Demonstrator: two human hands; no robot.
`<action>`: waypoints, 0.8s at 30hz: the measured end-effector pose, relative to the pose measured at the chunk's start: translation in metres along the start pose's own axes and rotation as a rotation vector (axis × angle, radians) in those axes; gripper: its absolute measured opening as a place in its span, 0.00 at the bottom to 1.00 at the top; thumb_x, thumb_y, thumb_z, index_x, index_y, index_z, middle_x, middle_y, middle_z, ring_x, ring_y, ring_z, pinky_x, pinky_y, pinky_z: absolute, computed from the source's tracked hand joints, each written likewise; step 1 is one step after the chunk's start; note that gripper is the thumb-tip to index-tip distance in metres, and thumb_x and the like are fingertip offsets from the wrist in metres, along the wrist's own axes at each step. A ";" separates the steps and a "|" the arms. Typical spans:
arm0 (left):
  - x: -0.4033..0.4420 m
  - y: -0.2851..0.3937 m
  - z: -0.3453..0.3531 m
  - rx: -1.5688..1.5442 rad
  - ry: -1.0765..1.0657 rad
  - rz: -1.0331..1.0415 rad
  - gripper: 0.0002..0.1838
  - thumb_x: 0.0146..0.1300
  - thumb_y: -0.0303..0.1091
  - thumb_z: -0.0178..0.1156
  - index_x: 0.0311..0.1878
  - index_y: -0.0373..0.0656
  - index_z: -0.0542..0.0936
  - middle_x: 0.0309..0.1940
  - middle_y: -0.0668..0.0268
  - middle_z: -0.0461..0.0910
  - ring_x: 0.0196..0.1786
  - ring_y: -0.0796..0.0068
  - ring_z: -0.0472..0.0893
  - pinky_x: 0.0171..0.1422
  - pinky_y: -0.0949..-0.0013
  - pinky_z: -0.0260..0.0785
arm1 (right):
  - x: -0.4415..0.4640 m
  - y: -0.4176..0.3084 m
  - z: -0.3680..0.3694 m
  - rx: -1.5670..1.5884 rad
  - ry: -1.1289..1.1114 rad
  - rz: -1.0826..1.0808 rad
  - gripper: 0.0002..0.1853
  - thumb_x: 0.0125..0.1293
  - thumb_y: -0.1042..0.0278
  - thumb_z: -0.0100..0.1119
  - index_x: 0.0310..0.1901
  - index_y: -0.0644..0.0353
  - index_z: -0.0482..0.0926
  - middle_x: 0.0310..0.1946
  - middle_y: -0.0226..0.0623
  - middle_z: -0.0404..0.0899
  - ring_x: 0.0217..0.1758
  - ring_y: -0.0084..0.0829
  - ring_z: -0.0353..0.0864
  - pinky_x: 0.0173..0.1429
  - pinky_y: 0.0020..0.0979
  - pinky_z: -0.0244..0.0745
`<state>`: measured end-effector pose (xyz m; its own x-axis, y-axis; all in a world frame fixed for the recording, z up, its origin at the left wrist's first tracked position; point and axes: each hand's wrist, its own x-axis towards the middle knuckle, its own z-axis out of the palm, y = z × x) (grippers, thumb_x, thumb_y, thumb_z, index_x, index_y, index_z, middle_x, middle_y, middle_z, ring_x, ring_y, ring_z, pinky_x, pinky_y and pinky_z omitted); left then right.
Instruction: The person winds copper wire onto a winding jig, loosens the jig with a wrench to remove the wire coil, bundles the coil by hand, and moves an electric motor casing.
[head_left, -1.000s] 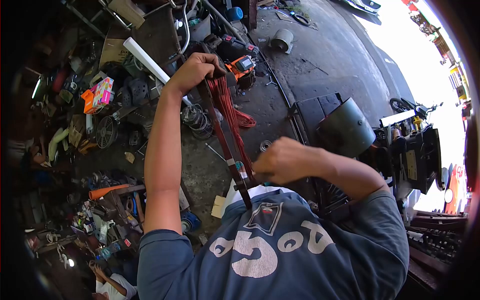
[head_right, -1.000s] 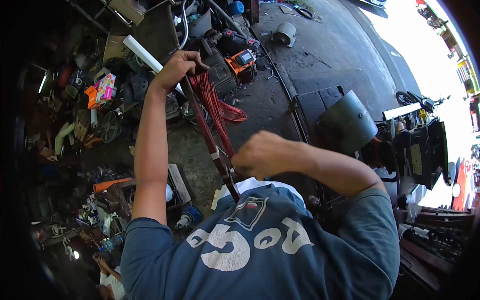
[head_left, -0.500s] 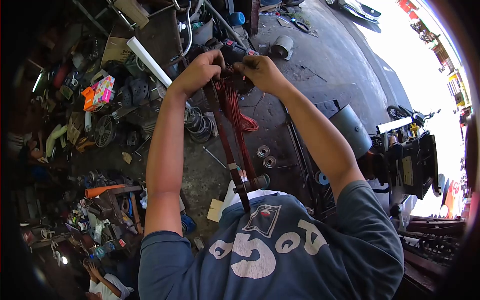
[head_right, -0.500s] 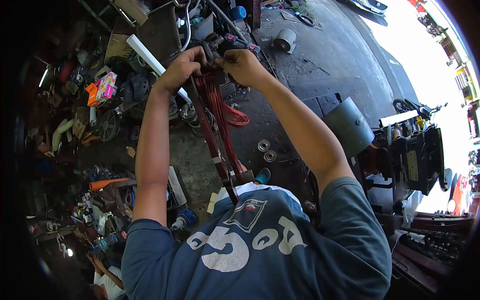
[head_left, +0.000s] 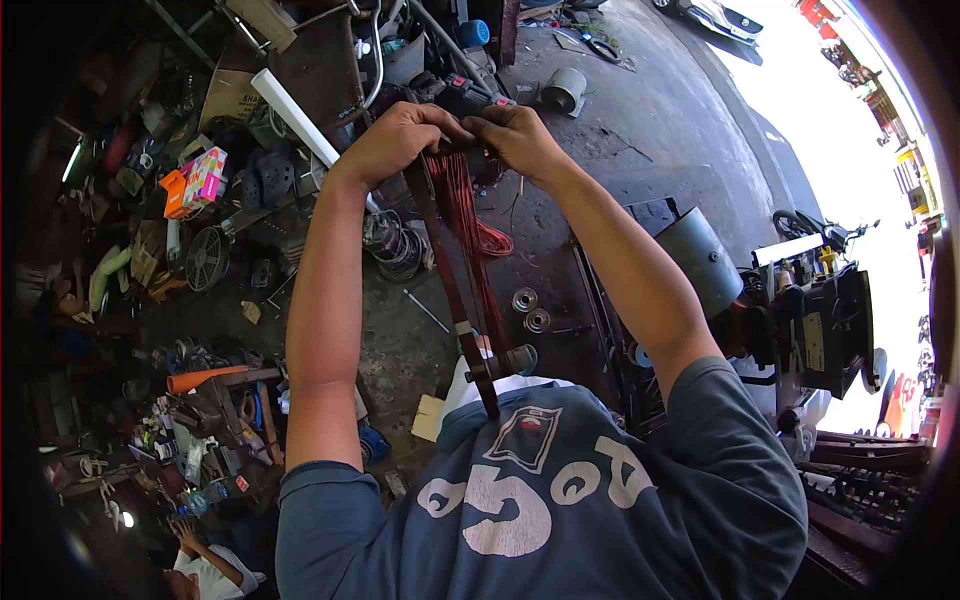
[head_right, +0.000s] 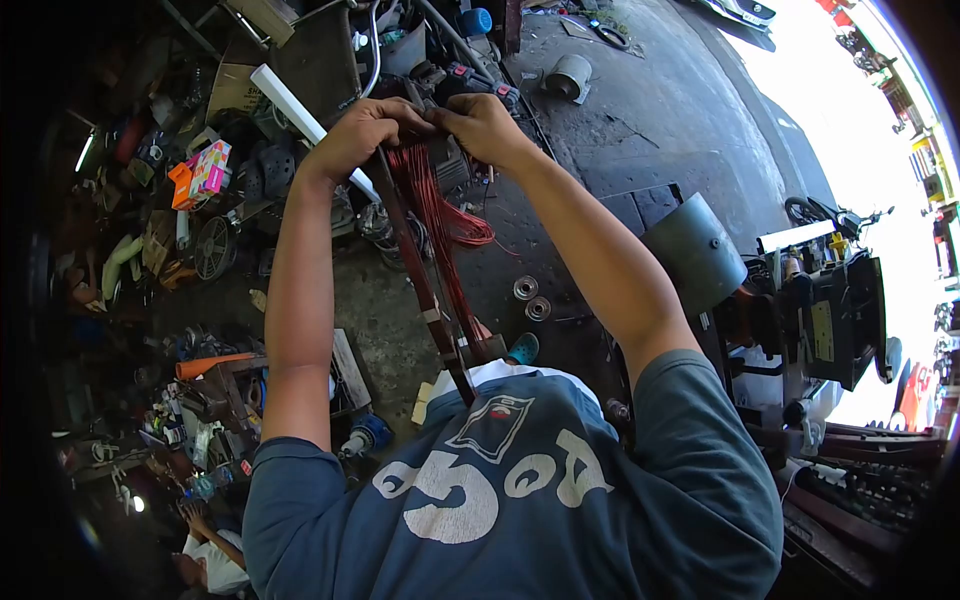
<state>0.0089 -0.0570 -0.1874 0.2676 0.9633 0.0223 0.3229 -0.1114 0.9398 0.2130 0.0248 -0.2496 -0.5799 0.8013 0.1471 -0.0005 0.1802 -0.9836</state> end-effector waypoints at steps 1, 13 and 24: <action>0.000 -0.001 -0.001 -0.005 -0.003 -0.024 0.20 0.60 0.22 0.49 0.47 0.37 0.90 0.37 0.72 0.85 0.39 0.86 0.77 0.49 0.77 0.69 | 0.002 0.002 0.000 -0.007 -0.002 0.000 0.18 0.73 0.56 0.66 0.34 0.66 0.86 0.22 0.24 0.77 0.26 0.15 0.69 0.30 0.27 0.66; 0.007 -0.002 -0.002 0.115 -0.008 -0.033 0.16 0.60 0.26 0.51 0.44 0.37 0.87 0.30 0.75 0.77 0.35 0.86 0.73 0.44 0.77 0.66 | 0.013 0.018 -0.004 -0.081 -0.005 -0.005 0.20 0.73 0.53 0.66 0.33 0.65 0.85 0.19 0.25 0.73 0.23 0.15 0.68 0.27 0.28 0.64; 0.010 0.013 -0.006 0.172 -0.034 -0.096 0.15 0.60 0.28 0.51 0.45 0.38 0.85 0.29 0.76 0.75 0.35 0.86 0.71 0.44 0.77 0.64 | 0.012 0.001 -0.010 -0.244 -0.015 -0.034 0.18 0.73 0.57 0.66 0.35 0.69 0.84 0.24 0.25 0.74 0.29 0.17 0.67 0.34 0.29 0.67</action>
<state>0.0103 -0.0475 -0.1729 0.2577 0.9630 -0.0785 0.4982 -0.0629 0.8648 0.2140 0.0401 -0.2478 -0.5953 0.7840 0.1760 0.1759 0.3409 -0.9235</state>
